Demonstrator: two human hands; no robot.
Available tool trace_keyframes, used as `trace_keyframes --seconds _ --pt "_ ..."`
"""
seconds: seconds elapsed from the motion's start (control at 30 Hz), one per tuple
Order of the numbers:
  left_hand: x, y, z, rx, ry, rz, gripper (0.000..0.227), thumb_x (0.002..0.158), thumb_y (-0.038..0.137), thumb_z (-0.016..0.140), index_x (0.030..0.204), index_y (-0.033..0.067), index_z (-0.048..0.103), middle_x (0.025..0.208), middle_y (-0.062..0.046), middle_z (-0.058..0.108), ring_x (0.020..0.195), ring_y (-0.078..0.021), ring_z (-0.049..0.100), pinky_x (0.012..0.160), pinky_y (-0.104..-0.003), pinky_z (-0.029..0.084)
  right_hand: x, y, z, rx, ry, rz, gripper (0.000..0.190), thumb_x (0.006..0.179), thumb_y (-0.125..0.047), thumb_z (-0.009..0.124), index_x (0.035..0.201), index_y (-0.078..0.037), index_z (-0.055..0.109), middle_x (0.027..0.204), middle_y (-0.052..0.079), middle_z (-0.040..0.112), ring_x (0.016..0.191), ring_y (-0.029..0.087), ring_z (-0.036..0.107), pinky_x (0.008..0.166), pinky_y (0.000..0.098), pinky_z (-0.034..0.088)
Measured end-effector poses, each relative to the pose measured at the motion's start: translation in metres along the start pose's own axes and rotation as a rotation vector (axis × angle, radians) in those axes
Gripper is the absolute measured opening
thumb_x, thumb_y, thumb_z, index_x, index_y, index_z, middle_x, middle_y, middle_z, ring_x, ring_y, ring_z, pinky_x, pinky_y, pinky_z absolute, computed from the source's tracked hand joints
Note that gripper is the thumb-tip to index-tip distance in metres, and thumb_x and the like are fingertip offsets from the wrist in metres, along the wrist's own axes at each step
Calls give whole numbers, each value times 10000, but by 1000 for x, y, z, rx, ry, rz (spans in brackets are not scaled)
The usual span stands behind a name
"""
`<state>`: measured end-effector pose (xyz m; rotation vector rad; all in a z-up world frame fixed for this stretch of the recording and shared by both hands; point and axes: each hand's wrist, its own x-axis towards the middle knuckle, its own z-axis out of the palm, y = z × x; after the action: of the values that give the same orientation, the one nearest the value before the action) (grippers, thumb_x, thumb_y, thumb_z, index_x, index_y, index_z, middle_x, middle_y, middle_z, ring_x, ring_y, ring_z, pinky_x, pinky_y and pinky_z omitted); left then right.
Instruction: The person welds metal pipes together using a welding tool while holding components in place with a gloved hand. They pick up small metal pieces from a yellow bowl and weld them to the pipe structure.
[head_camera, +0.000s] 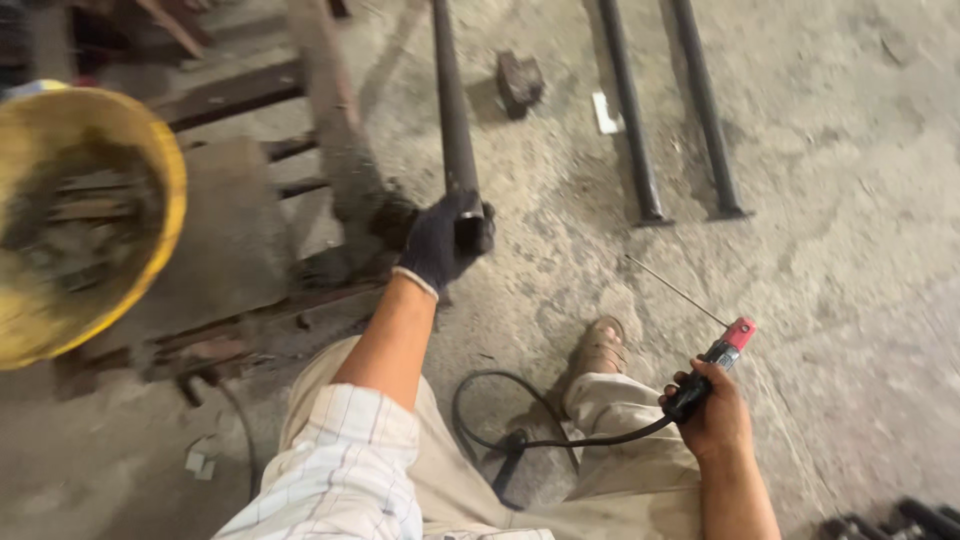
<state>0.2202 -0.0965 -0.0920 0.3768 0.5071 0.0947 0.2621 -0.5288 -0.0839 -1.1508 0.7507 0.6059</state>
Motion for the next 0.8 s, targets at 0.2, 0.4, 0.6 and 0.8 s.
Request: trace_keyframes --seconds 0.2,0.4,0.6,0.8 --pt "-126 1 -17 183 -6 -8 242 941 255 699 963 29 616 716 -90 618 558 -200 608 485 -329 497 9 22 36 -49 -81 -45 287 900 -220 670 1081 -104 481 845 86 542 678 248 541 573 392 477" --pt "-185 9 -57 334 5 124 265 901 200 720 1082 54 592 810 -60 646 614 -183 629 517 -337 514 -11 55 94 -210 -201 -49 266 879 -226 677 1059 -87 537 779 69 534 590 220 524 492 368 448" --pt "-199 9 -115 699 37 240 367 914 209 717 1198 37 560 854 -74 639 662 -159 627 568 -320 533 -9 73 131 -308 -191 -69 270 876 -198 690 1037 -92 502 768 67 534 570 221 523 484 366 454" --pt "-172 -10 -149 1166 140 517 566 802 261 849 1218 37 537 965 -85 691 792 -180 667 693 -361 595 -1 85 162 -333 -237 -118 267 872 -176 726 1007 -69 521 757 66 507 544 215 496 444 355 412"
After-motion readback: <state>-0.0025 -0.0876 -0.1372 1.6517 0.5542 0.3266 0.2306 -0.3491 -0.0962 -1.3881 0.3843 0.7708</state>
